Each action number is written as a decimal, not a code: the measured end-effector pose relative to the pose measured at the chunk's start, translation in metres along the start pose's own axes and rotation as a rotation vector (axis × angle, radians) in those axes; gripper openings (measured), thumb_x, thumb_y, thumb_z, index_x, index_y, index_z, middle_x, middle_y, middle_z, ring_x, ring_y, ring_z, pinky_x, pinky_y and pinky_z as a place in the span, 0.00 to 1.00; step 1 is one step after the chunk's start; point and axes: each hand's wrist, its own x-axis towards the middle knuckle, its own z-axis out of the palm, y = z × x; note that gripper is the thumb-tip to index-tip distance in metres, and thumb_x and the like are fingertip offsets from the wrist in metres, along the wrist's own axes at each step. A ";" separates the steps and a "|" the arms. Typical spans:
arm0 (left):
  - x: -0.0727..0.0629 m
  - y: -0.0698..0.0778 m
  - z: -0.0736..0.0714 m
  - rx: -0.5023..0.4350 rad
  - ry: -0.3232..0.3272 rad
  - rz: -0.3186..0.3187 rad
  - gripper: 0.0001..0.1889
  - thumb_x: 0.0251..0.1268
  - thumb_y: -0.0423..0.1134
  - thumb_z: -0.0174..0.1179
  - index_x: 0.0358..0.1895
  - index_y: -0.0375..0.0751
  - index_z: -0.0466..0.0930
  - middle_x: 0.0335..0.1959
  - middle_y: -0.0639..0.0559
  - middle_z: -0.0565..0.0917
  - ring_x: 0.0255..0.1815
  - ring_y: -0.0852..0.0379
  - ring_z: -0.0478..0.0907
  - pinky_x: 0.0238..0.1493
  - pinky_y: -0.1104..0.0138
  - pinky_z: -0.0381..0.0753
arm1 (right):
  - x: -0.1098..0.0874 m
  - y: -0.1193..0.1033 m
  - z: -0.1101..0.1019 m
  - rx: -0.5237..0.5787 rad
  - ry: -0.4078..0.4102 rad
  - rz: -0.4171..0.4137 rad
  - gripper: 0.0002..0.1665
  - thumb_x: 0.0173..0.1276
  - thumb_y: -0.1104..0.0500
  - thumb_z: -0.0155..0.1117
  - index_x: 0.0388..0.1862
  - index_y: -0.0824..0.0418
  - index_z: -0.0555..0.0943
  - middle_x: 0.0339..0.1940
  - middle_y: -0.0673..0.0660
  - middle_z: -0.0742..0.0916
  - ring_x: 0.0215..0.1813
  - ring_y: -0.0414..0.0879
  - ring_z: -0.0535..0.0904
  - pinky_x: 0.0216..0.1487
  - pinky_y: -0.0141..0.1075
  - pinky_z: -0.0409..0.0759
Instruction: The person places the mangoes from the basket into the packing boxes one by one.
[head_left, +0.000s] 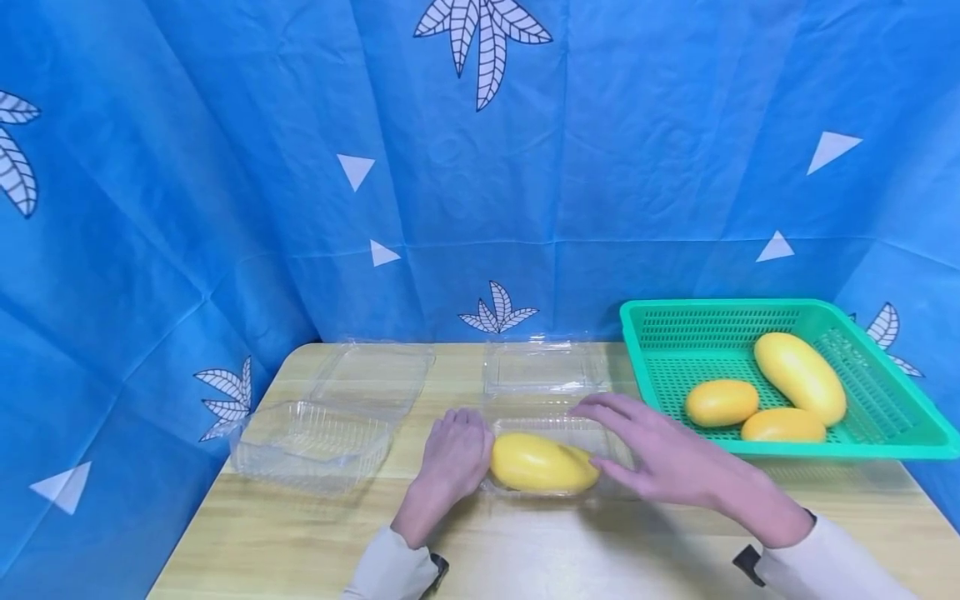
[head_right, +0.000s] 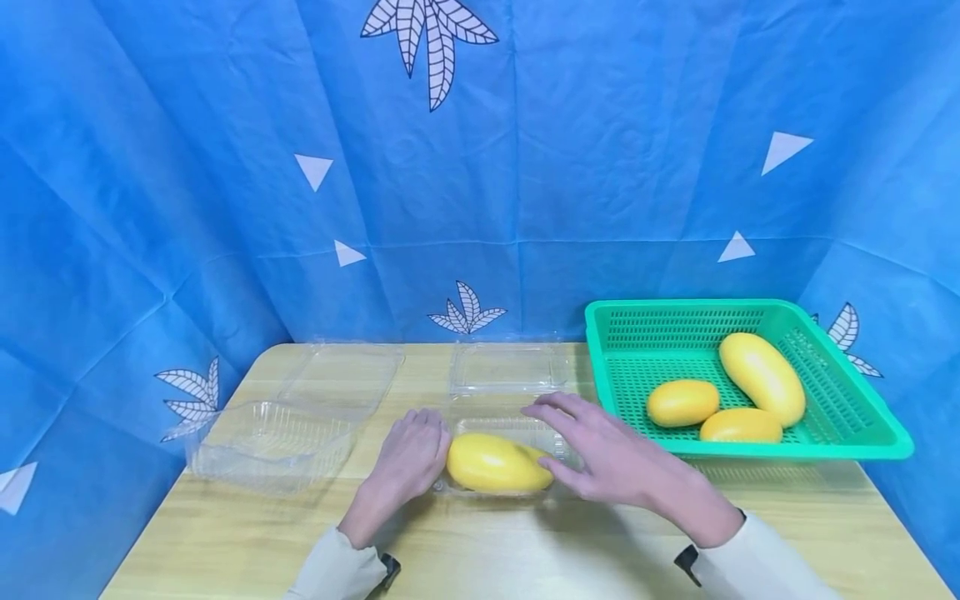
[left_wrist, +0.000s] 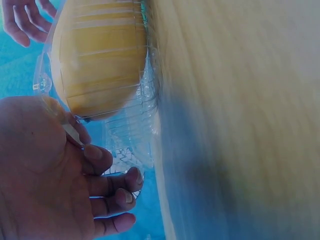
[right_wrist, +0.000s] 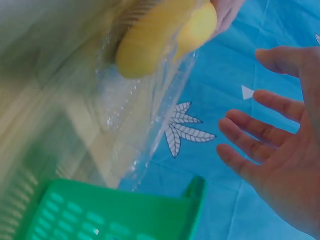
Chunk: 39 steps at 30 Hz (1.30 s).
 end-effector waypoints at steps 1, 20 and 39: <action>0.000 0.000 0.000 0.002 0.000 0.001 0.15 0.80 0.39 0.42 0.28 0.42 0.67 0.24 0.50 0.67 0.30 0.52 0.64 0.37 0.60 0.69 | 0.000 0.001 -0.002 -0.008 0.001 -0.001 0.37 0.66 0.50 0.73 0.71 0.56 0.73 0.68 0.53 0.78 0.68 0.50 0.75 0.62 0.50 0.78; 0.001 0.000 0.001 0.007 -0.009 -0.008 0.16 0.80 0.40 0.41 0.28 0.42 0.66 0.24 0.50 0.67 0.29 0.52 0.63 0.36 0.61 0.68 | -0.002 0.026 -0.038 -0.068 0.009 0.027 0.33 0.67 0.53 0.72 0.69 0.59 0.75 0.66 0.54 0.80 0.65 0.53 0.77 0.59 0.54 0.79; 0.000 0.001 0.002 0.012 0.005 -0.014 0.16 0.80 0.41 0.42 0.28 0.45 0.65 0.23 0.52 0.67 0.28 0.53 0.63 0.34 0.63 0.65 | -0.014 0.056 -0.062 -0.153 0.011 0.073 0.33 0.64 0.56 0.75 0.67 0.60 0.77 0.63 0.57 0.81 0.62 0.56 0.78 0.53 0.54 0.82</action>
